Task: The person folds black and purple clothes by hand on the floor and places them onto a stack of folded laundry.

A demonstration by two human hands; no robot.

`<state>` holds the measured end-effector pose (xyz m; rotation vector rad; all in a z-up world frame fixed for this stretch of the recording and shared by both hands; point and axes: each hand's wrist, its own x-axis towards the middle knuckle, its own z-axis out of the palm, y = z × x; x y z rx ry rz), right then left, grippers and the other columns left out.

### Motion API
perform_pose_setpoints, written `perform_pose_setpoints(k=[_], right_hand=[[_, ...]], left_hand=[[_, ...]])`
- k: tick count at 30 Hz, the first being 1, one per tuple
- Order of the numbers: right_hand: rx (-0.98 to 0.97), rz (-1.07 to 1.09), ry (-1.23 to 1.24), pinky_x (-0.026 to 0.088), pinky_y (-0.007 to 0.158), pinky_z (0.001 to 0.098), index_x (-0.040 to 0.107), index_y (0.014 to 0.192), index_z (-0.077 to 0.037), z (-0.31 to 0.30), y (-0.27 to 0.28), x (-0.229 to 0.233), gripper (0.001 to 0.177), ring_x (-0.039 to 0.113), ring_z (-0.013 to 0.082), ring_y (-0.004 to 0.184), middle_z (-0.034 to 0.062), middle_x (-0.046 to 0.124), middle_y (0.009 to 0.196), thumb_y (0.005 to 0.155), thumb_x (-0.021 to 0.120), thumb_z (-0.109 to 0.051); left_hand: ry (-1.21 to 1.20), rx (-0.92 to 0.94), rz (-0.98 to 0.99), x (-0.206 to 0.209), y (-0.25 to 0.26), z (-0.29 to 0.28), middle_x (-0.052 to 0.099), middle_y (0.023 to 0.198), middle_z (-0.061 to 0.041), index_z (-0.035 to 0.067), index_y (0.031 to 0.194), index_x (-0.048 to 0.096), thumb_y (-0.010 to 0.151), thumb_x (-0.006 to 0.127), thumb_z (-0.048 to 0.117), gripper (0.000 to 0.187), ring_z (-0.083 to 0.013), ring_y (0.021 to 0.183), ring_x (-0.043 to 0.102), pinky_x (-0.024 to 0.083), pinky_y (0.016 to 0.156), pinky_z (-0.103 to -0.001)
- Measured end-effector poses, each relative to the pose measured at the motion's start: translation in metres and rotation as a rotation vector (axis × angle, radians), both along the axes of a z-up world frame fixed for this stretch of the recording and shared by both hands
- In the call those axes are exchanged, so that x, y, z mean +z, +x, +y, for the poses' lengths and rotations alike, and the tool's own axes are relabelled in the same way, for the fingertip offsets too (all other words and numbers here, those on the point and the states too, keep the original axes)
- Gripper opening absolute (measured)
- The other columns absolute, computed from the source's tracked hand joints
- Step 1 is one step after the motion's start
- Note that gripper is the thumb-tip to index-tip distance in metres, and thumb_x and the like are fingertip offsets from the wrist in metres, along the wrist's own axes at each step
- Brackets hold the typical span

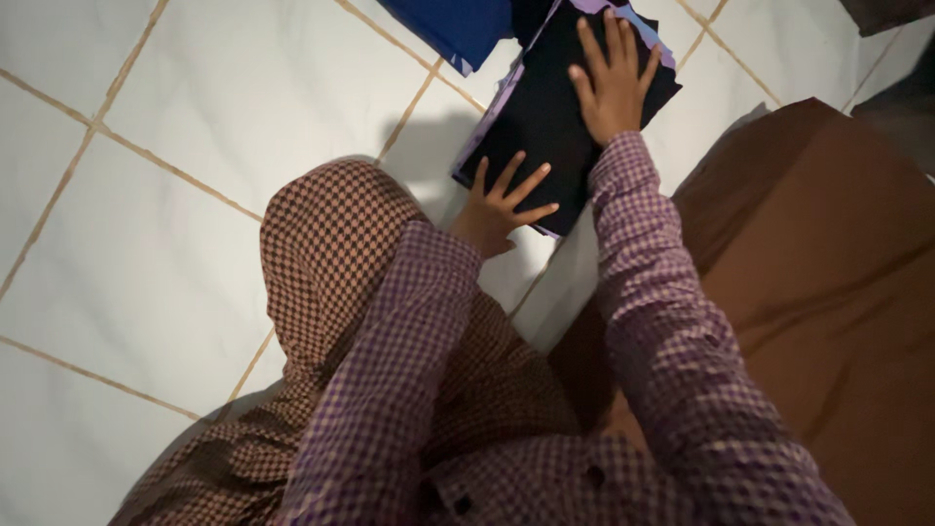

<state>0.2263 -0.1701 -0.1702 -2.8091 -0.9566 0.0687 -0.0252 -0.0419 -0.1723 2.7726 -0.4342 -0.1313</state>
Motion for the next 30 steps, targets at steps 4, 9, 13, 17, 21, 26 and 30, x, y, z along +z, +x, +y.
perform_pose_setpoints(k=[4, 9, 13, 17, 21, 26, 30], right_hand=[[-0.003, 0.044, 0.001, -0.005, 0.124, 0.0718, 0.035, 0.167, -0.03, 0.021, -0.017, 0.017, 0.063, 0.014, 0.0307, 0.163, 0.009, 0.018, 0.176, 0.111, 0.058, -0.051], [0.183, -0.014, -0.088, -0.004, 0.117, 0.0732, 0.043, 0.162, -0.028, 0.032, -0.022, -0.001, 0.064, 0.01, 0.0442, 0.157, 0.0132, 0.019, 0.172, 0.106, 0.059, -0.057], [0.229, -0.212, 0.102, 0.018, 0.114, 0.0685, 0.051, 0.158, -0.009, 0.028, 0.034, -0.035, 0.066, 0.032, 0.0488, 0.144, 0.0238, 0.039, 0.162, 0.106, 0.069, -0.046], [-0.05, 0.067, 0.517, 0.051, 0.098, 0.0455, 0.067, 0.108, -0.003, 0.017, 0.083, -0.058, 0.031, 0.063, 0.0347, 0.111, 0.0176, 0.066, 0.115, 0.095, 0.084, -0.026], [-0.158, 0.389, 0.703, 0.056, 0.079, 0.0339, 0.067, 0.082, -0.002, 0.022, 0.112, -0.085, 0.025, 0.07, 0.0242, 0.085, 0.0103, 0.072, 0.087, 0.077, 0.091, -0.008], [-0.246, 0.369, 0.736, 0.057, 0.077, 0.0314, 0.069, 0.086, -0.008, 0.044, 0.11, -0.086, 0.011, 0.073, 0.0171, 0.082, 0.0046, 0.074, 0.086, 0.084, 0.08, -0.006], [-0.149, -0.116, 0.381, 0.045, 0.079, 0.0499, 0.07, 0.088, -0.008, 0.069, 0.079, -0.045, 0.017, 0.066, 0.0303, 0.089, 0.0087, 0.073, 0.089, 0.081, 0.083, -0.016]], left_hand=[[0.018, -0.001, 0.008, 0.003, -0.001, 0.003, 0.004, 0.172, -0.004, 0.048, 0.153, 0.041, 0.067, 0.087, 0.051, 0.099, -0.0406, 0.156, 0.001, 0.016, 0.116, -0.079], [-0.004, -0.004, 0.043, -0.008, -0.002, 0.001, 0.005, 0.172, -0.004, 0.047, 0.152, 0.045, 0.066, 0.089, 0.045, 0.096, -0.04, 0.157, 0.001, 0.016, 0.112, -0.083], [-0.001, 0.039, -0.103, -0.01, -0.007, -0.001, 0.005, 0.172, -0.003, 0.05, 0.149, 0.049, 0.067, 0.089, 0.039, 0.091, -0.0386, 0.157, 0.002, 0.017, 0.11, -0.084], [0.009, -0.011, 0.011, 0.0, -0.006, 0.002, 0.003, 0.172, -0.005, 0.048, 0.152, 0.044, 0.067, 0.087, 0.046, 0.095, -0.0406, 0.156, 0.0, 0.017, 0.11, -0.086], [0.052, -0.012, 0.038, 0.01, -0.002, 0.0, 0.001, 0.171, -0.005, 0.048, 0.153, 0.039, 0.069, 0.086, 0.05, 0.096, -0.0405, 0.156, -0.002, 0.018, 0.111, -0.086], [0.099, -0.017, 0.071, 0.019, 0.0, 0.001, 0.001, 0.172, -0.003, 0.052, 0.154, 0.036, 0.069, 0.086, 0.052, 0.098, -0.0393, 0.156, 0.0, 0.02, 0.109, -0.085], [0.123, -0.062, 0.172, 0.01, 0.003, -0.001, 0.0, 0.171, -0.004, 0.051, 0.155, 0.034, 0.073, 0.082, 0.05, 0.095, -0.0404, 0.156, 0.0, 0.021, 0.109, -0.084]])
